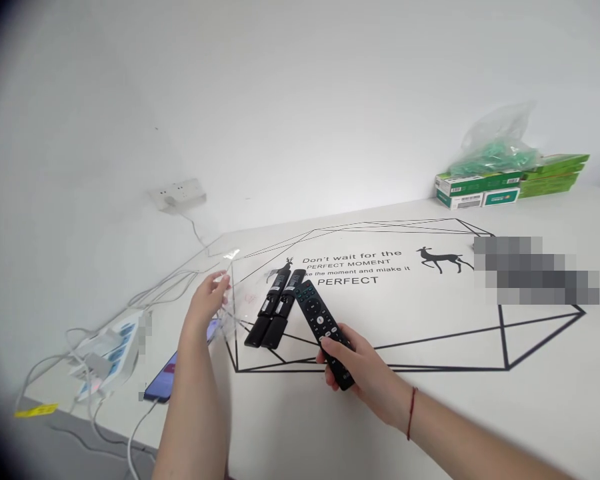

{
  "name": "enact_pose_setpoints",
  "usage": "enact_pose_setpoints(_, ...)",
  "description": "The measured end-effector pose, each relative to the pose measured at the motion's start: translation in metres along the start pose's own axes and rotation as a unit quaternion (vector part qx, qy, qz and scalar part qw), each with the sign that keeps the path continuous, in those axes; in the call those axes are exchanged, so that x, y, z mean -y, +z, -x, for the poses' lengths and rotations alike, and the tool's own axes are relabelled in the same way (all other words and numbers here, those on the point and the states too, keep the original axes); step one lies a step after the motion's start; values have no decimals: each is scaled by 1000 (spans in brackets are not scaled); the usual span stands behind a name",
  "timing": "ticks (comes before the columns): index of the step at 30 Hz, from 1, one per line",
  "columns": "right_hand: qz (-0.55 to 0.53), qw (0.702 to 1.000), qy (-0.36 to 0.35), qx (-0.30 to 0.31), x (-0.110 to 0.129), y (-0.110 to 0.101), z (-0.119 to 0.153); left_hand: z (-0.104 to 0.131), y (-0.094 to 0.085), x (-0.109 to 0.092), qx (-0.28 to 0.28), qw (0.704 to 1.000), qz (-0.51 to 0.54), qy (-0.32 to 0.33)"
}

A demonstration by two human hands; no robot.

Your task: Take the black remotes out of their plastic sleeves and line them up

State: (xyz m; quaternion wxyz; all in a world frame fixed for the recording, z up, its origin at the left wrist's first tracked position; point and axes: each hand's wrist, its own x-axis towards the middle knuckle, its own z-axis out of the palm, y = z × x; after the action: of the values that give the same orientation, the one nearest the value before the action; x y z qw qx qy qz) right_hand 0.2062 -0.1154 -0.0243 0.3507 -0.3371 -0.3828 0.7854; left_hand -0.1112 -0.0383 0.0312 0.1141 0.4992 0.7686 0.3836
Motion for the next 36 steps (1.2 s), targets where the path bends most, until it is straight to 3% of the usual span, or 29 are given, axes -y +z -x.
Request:
enact_pose_setpoints(4,-8,1000,1,-2,0,0,0,-4,4,5,52,997,-59,5)
enact_pose_setpoints(17,-14,1000,15,-13,1,-1,1,-13,24,16,102,986,-130,19)
enact_pose_setpoints(25,-30,999,14,-10,1,-2,0,-13,29,13,83,987,-130,46)
enact_pose_setpoints(29,-44,999,10,-18,1,-1,1,-7,31,-8,15,989,-98,107)
enact_pose_setpoints(32,-59,998,4,-27,2,-2,-2,16,47,-39,-4,989,-33,145)
enact_pose_setpoints(34,-66,997,-11,-32,3,-5,-6,42,68,-61,50,978,144,140)
enact_pose_setpoints(36,-75,996,-34,-33,5,-8,-12,72,91,-80,138,940,300,85)
